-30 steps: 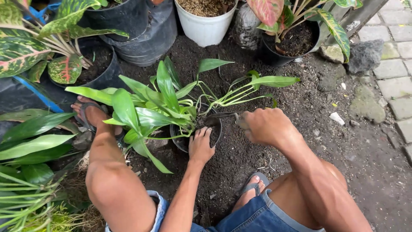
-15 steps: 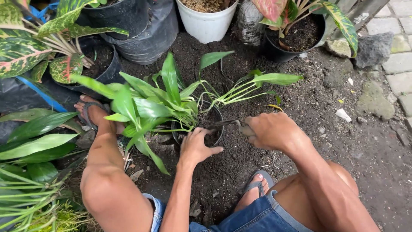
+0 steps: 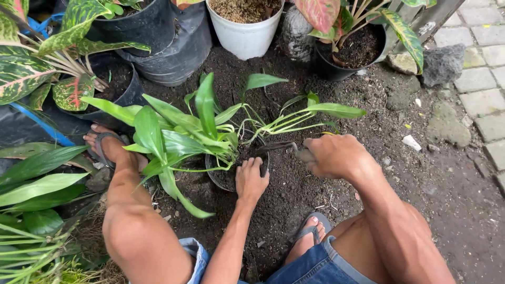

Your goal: A person is repotting a plant by scooping soil into a small black plastic pot using a hand trowel and then transplanting a green plant into the pot.

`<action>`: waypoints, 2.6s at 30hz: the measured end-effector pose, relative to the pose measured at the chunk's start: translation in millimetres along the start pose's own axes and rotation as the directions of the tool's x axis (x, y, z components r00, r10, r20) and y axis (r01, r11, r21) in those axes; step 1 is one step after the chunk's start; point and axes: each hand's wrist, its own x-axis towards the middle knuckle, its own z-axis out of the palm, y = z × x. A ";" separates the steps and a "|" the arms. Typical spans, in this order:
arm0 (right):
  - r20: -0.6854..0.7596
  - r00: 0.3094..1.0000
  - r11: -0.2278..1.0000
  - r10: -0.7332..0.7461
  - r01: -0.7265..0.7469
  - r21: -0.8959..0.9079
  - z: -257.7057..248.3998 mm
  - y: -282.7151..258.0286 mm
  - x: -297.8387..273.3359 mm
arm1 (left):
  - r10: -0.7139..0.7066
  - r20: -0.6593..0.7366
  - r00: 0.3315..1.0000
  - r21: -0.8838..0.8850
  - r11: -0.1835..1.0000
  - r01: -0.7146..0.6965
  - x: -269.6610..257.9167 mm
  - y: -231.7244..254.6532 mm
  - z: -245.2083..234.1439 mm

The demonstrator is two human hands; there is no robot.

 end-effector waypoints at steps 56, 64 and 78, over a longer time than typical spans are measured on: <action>0.116 0.988 0.987 -0.104 0.117 -0.108 -3.0 -46.6 13.8 | -0.044 -0.093 0.995 0.245 0.967 0.065 -67.0 -31.5 -49.1; 0.198 0.958 0.969 -0.206 0.228 -0.094 2.2 -59.2 20.1 | -0.154 -0.168 0.974 0.027 0.987 0.160 -61.9 -29.7 -77.1; 0.296 0.948 0.938 0.121 -0.207 0.280 20.2 31.9 12.5 | -0.486 -0.113 0.866 -0.207 0.865 0.458 -2.2 -15.4 -68.9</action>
